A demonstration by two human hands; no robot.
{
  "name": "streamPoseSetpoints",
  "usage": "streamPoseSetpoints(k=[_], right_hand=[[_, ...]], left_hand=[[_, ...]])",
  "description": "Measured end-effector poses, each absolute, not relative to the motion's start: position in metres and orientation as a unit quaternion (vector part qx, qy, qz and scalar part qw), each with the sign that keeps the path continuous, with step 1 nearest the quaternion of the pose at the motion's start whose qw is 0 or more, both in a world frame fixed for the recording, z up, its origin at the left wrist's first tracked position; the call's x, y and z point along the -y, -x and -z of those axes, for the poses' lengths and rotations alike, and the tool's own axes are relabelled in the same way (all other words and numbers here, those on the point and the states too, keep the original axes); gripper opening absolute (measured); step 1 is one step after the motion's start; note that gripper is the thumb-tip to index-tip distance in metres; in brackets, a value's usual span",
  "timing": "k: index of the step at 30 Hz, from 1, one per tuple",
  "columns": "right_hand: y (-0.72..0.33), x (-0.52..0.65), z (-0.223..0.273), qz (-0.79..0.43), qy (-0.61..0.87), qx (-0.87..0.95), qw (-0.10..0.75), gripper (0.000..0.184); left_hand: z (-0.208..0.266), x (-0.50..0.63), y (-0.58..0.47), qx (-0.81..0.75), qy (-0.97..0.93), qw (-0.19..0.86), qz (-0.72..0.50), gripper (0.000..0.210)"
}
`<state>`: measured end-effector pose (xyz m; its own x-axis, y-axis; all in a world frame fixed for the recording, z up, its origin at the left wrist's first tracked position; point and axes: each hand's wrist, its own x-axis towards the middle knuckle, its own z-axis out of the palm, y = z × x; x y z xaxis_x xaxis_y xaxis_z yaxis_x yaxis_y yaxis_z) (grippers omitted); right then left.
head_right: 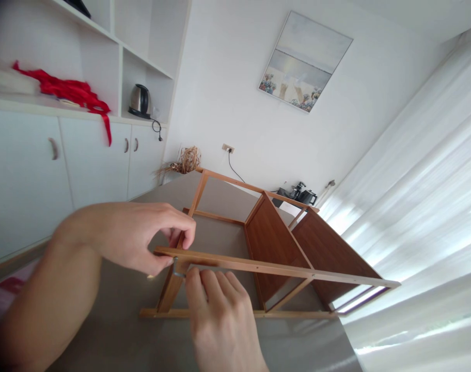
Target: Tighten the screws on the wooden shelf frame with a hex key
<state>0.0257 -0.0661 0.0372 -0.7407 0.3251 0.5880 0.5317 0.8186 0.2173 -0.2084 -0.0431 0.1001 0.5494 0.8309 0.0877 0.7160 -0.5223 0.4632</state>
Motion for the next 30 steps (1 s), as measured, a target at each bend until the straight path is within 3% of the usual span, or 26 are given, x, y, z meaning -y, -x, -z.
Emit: streamPoseSetpoints(k=[6, 9, 19, 30], right_hand=[[-0.023, 0.070, -0.060, 0.284, 0.216, 0.909, 0.214, 0.031], [-0.022, 0.071, -0.060, 0.253, 0.229, 0.917, 0.205, 0.031], [-0.003, 0.066, 0.003, -0.036, 0.303, 0.875, 0.376, 0.022], [0.006, 0.069, 0.012, 0.067, 0.259, 0.854, 0.446, 0.014]], left_hand=[[-0.101, 0.045, 0.208, -0.447, -0.860, 0.186, -0.158, 0.023], [-0.101, 0.045, 0.207, -0.450, -0.860, 0.186, -0.152, 0.022], [-0.101, 0.045, 0.207, -0.453, -0.857, 0.195, -0.150, 0.021], [-0.101, 0.044, 0.207, -0.450, -0.859, 0.195, -0.151, 0.021]])
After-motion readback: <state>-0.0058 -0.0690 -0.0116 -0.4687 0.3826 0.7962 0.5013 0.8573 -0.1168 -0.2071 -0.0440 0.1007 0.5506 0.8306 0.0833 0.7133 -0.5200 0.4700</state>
